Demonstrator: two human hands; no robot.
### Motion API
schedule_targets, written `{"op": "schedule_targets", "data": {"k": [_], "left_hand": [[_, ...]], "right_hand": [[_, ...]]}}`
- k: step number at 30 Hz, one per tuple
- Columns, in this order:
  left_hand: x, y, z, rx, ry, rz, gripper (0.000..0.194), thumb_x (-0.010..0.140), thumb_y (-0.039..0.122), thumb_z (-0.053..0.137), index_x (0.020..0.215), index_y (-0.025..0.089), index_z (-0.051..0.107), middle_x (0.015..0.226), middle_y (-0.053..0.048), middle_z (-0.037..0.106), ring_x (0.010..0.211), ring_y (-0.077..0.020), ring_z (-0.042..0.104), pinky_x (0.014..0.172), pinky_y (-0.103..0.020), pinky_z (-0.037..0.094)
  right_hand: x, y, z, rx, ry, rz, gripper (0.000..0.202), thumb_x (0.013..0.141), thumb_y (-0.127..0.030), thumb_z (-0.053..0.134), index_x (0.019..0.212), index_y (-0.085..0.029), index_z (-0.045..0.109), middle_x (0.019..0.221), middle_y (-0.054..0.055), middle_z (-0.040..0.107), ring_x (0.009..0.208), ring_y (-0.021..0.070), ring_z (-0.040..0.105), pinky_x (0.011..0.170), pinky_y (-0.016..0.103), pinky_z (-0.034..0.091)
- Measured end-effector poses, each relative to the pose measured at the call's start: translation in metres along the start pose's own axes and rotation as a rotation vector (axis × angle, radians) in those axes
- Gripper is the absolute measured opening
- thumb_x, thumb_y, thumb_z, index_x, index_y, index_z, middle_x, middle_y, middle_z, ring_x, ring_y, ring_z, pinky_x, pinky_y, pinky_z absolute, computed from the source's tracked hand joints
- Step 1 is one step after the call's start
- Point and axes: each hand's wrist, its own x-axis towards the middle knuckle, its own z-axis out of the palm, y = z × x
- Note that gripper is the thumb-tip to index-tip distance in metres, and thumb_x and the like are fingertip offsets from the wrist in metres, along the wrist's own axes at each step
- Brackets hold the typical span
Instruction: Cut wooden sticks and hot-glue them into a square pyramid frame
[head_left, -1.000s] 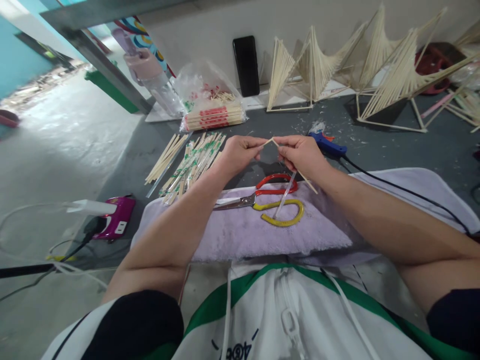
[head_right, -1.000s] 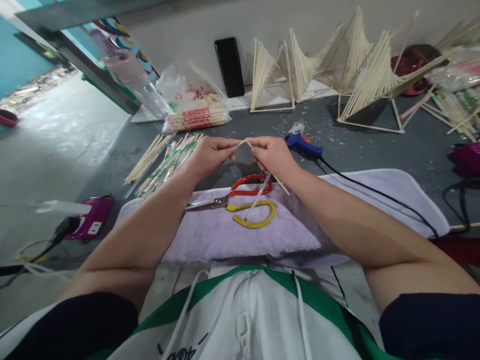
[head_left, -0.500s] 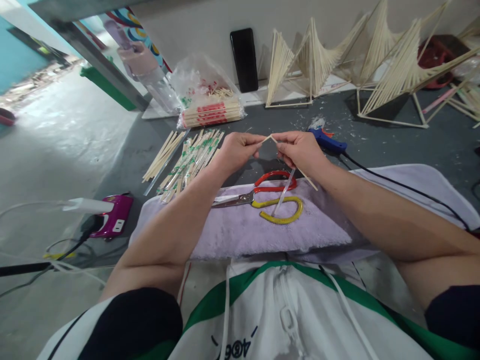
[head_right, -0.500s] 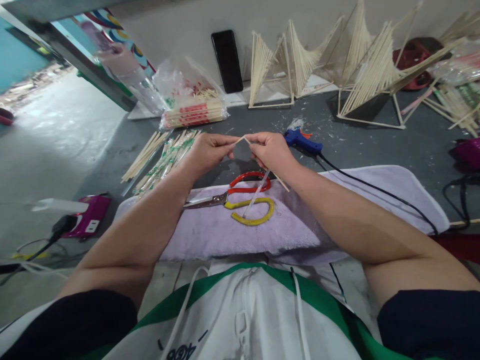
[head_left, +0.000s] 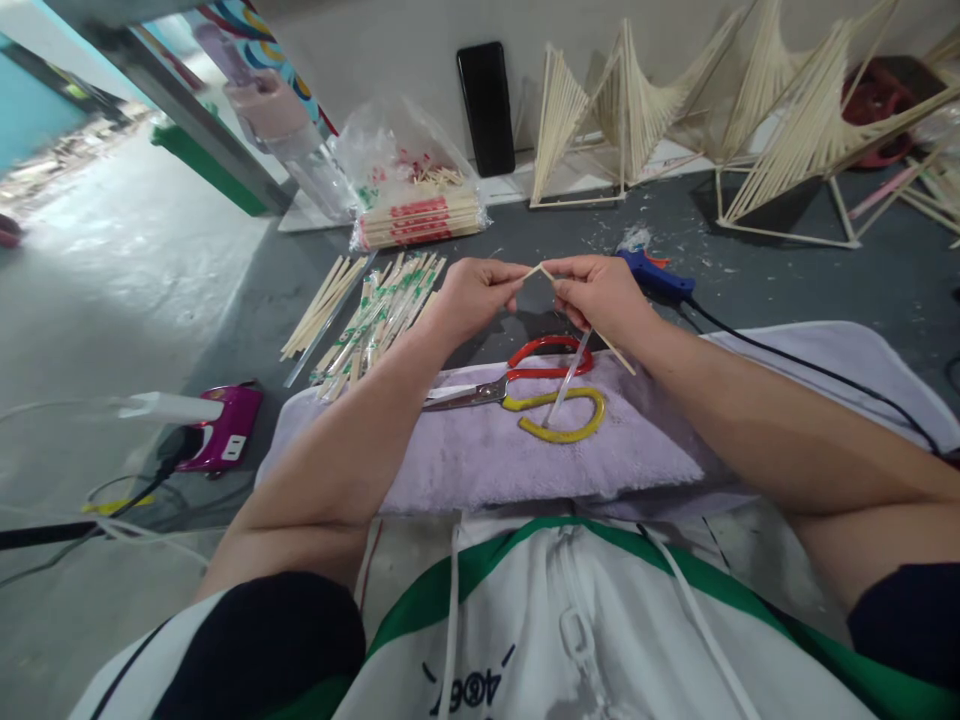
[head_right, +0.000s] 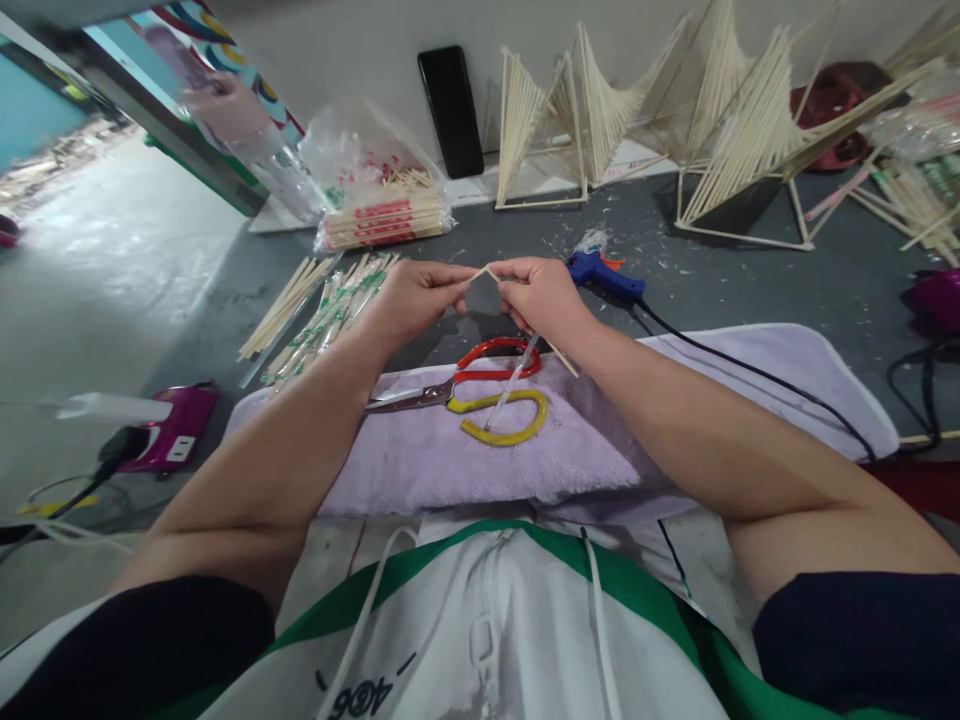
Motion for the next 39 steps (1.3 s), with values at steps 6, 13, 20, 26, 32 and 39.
{"op": "schedule_targets", "data": {"k": [6, 13, 20, 26, 32, 39], "left_hand": [[0.000, 0.002, 0.000, 0.000, -0.006, -0.017, 0.028, 0.094, 0.043, 0.074, 0.105, 0.022, 0.088, 0.064, 0.002, 0.071, 0.065, -0.0120, 0.062, 0.062, -0.022, 0.045], [-0.001, 0.002, 0.001, -0.009, -0.007, -0.019, 0.024, 0.095, 0.038, 0.073, 0.102, 0.021, 0.088, 0.063, 0.002, 0.069, 0.064, -0.0113, 0.062, 0.064, -0.022, 0.045], [0.002, 0.003, -0.002, -0.016, -0.043, -0.033, 0.026, 0.093, 0.037, 0.073, 0.107, 0.020, 0.088, 0.065, 0.001, 0.071, 0.065, -0.0119, 0.063, 0.060, -0.021, 0.044], [0.010, -0.005, -0.008, -0.011, -0.088, -0.140, 0.043, 0.088, 0.027, 0.076, 0.130, 0.020, 0.082, 0.069, 0.000, 0.073, 0.055, -0.0113, 0.058, 0.058, -0.023, 0.045], [0.017, -0.025, -0.017, 0.067, -0.030, -0.149, 0.051, 0.087, 0.027, 0.075, 0.137, 0.019, 0.078, 0.089, -0.004, 0.080, 0.077, -0.0178, 0.070, 0.078, -0.030, 0.057], [0.023, -0.041, -0.030, 0.231, 0.107, -0.102, 0.045, 0.086, 0.028, 0.070, 0.128, 0.018, 0.083, 0.106, -0.005, 0.083, 0.100, -0.0229, 0.072, 0.097, -0.035, 0.055]], "right_hand": [[0.001, 0.003, -0.001, 0.019, 0.001, -0.013, 0.025, 0.086, -0.016, 0.072, 0.107, -0.019, 0.085, 0.056, -0.005, 0.062, 0.037, 0.0072, 0.044, 0.035, 0.019, 0.033], [0.000, 0.001, 0.001, 0.020, 0.020, 0.006, 0.023, 0.086, -0.014, 0.073, 0.105, -0.019, 0.085, 0.056, -0.005, 0.061, 0.037, 0.0072, 0.043, 0.035, 0.019, 0.033], [-0.001, -0.001, 0.001, 0.032, 0.015, 0.036, 0.027, 0.087, -0.016, 0.074, 0.112, -0.019, 0.084, 0.058, -0.004, 0.063, 0.039, 0.0079, 0.045, 0.036, 0.020, 0.036], [0.002, -0.002, 0.001, 0.034, 0.001, 0.139, 0.033, 0.086, -0.010, 0.076, 0.119, -0.016, 0.081, 0.058, -0.004, 0.066, 0.039, 0.0086, 0.049, 0.036, 0.019, 0.041], [0.006, -0.006, 0.003, 0.080, 0.018, 0.261, 0.040, 0.089, -0.004, 0.074, 0.127, -0.014, 0.073, 0.063, -0.003, 0.069, 0.042, 0.0100, 0.056, 0.041, 0.020, 0.052], [0.022, -0.006, 0.011, 0.176, 0.037, 0.336, 0.053, 0.088, 0.004, 0.065, 0.139, -0.011, 0.064, 0.071, 0.000, 0.071, 0.057, 0.0137, 0.069, 0.059, 0.025, 0.066]]}}
